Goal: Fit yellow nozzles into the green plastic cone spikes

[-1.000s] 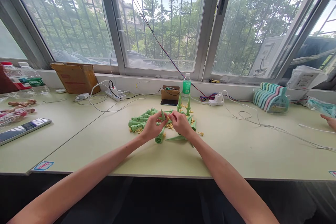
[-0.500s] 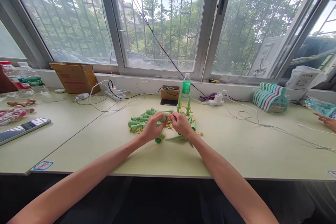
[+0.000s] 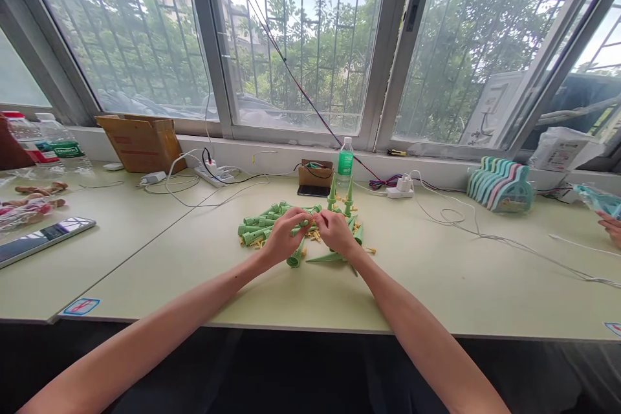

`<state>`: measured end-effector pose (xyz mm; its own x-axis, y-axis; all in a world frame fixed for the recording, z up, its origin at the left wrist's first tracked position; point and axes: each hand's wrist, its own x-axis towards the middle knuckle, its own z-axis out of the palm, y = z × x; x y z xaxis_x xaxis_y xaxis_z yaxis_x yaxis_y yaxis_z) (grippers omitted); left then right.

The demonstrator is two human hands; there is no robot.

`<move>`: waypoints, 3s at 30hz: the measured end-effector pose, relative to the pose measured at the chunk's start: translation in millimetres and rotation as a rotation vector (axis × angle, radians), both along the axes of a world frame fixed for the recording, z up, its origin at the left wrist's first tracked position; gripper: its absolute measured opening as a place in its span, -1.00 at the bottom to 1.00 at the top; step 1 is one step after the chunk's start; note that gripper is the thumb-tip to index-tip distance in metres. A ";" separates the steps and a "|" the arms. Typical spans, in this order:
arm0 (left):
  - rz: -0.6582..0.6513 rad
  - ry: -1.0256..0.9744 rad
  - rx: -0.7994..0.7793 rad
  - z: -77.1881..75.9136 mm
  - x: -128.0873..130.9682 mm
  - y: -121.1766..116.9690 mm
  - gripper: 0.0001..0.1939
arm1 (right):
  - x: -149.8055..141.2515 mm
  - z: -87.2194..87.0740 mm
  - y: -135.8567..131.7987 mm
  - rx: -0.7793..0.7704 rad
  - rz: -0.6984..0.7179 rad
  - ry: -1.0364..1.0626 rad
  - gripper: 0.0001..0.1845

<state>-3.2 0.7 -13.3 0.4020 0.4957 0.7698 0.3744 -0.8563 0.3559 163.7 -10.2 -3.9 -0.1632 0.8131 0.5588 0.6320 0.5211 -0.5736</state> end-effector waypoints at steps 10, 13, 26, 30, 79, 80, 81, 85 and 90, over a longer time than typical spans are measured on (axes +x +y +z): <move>-0.001 -0.133 -0.011 -2.8 -0.4 4.5 -0.85 | -1.5 -3.3 -1.2 0.041 -0.032 0.067 -0.58; 0.011 -0.150 -0.040 -2.1 -0.8 4.6 -0.86 | -1.8 -2.9 -2.4 0.046 -0.040 0.093 -0.57; 0.024 -0.137 -0.140 -4.1 -3.4 3.7 -0.87 | -3.8 -4.3 -5.3 0.033 -0.032 0.122 -0.52; 0.026 -0.138 -0.167 -0.3 -4.3 1.5 -0.88 | -4.5 -3.4 -6.5 0.038 -0.033 0.126 -0.54; 0.036 0.023 -0.160 -5.0 5.0 -14.2 -0.95 | -6.1 5.9 -22.7 0.277 0.081 0.023 -0.77; 0.048 0.017 -0.164 -4.3 4.4 -13.7 -0.95 | -6.5 5.6 -21.6 0.264 0.074 0.024 -0.76; 0.052 0.014 -0.172 -3.7 3.9 -13.4 -0.96 | -6.7 5.4 -20.5 0.249 0.069 0.030 -0.75; 0.047 0.012 -0.231 -2.4 3.3 -11.6 -0.94 | -6.2 5.5 -17.2 0.231 0.079 0.062 -0.77; 0.027 -0.024 -0.243 -2.8 3.9 -7.7 -0.94 | -6.4 5.0 -15.3 0.231 0.094 0.059 -0.81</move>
